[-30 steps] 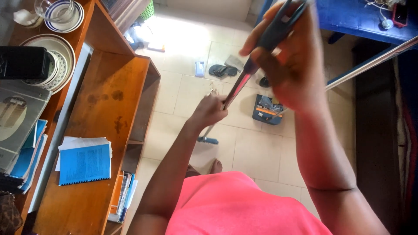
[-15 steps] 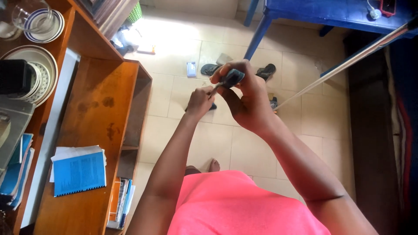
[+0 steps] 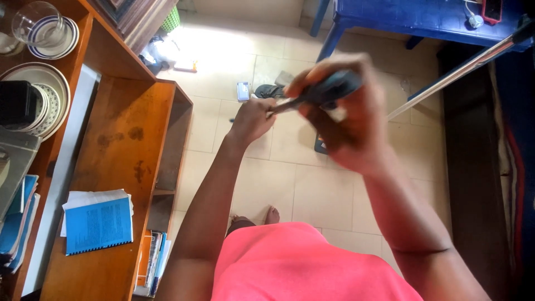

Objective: Assembling or fixing a cleaning broom handle and head.

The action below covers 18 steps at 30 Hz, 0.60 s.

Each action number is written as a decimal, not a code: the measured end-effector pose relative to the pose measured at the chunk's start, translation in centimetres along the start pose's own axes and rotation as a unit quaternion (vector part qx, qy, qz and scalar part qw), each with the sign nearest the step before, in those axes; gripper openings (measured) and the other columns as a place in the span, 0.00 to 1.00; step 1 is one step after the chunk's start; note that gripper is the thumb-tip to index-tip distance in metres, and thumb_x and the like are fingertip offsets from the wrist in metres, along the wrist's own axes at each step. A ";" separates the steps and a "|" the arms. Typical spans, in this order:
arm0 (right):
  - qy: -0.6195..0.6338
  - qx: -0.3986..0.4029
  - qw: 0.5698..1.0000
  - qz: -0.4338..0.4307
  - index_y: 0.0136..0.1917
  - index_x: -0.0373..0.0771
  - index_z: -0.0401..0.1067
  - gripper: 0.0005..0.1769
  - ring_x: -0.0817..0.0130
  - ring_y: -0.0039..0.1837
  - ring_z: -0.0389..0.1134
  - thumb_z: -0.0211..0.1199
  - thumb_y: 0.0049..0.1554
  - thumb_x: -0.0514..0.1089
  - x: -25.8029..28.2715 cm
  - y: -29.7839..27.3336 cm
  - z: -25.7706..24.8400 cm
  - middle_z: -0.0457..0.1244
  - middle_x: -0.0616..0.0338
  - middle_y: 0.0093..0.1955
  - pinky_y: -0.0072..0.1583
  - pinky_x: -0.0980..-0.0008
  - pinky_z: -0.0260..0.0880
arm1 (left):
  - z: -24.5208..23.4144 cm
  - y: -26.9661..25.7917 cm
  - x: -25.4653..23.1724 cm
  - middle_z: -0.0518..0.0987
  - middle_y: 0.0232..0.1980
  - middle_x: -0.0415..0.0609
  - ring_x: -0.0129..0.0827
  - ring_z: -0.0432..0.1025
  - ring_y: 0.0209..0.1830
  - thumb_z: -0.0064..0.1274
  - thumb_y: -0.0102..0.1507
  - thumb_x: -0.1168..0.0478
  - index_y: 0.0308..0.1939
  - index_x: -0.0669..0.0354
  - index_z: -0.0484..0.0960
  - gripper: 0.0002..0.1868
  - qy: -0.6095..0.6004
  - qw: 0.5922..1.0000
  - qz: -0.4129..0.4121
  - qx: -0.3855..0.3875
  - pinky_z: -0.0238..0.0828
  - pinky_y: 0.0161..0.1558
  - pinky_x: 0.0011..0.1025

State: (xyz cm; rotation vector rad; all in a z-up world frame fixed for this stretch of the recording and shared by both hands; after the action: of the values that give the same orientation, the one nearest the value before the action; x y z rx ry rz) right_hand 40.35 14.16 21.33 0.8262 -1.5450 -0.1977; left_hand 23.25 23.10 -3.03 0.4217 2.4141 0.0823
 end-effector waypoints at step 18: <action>-0.003 -0.013 0.999 0.043 0.65 0.36 0.55 0.22 0.66 0.63 0.71 0.61 0.66 0.23 -4.0 -1.2 0.8 0.65 0.52 0.57 0.64 0.65 0.78 | 3.5 -3.9 1.5 0.81 0.31 0.56 0.50 0.78 0.32 0.55 0.56 0.64 0.40 0.56 0.85 0.09 -0.045 0.991 -0.059 0.111 0.75 0.39 0.42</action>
State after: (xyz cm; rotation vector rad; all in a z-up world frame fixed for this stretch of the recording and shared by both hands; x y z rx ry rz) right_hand 39.81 15.39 17.30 0.7374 -1.5774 -0.1566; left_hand 23.29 19.71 -7.35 0.3730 2.3607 -0.2560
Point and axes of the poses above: each hand's wrist, its own y-axis towards the middle knuckle, its own z-axis out of the palm, x = y × z, the point moved 6 cm from there along y, towards the middle knuckle
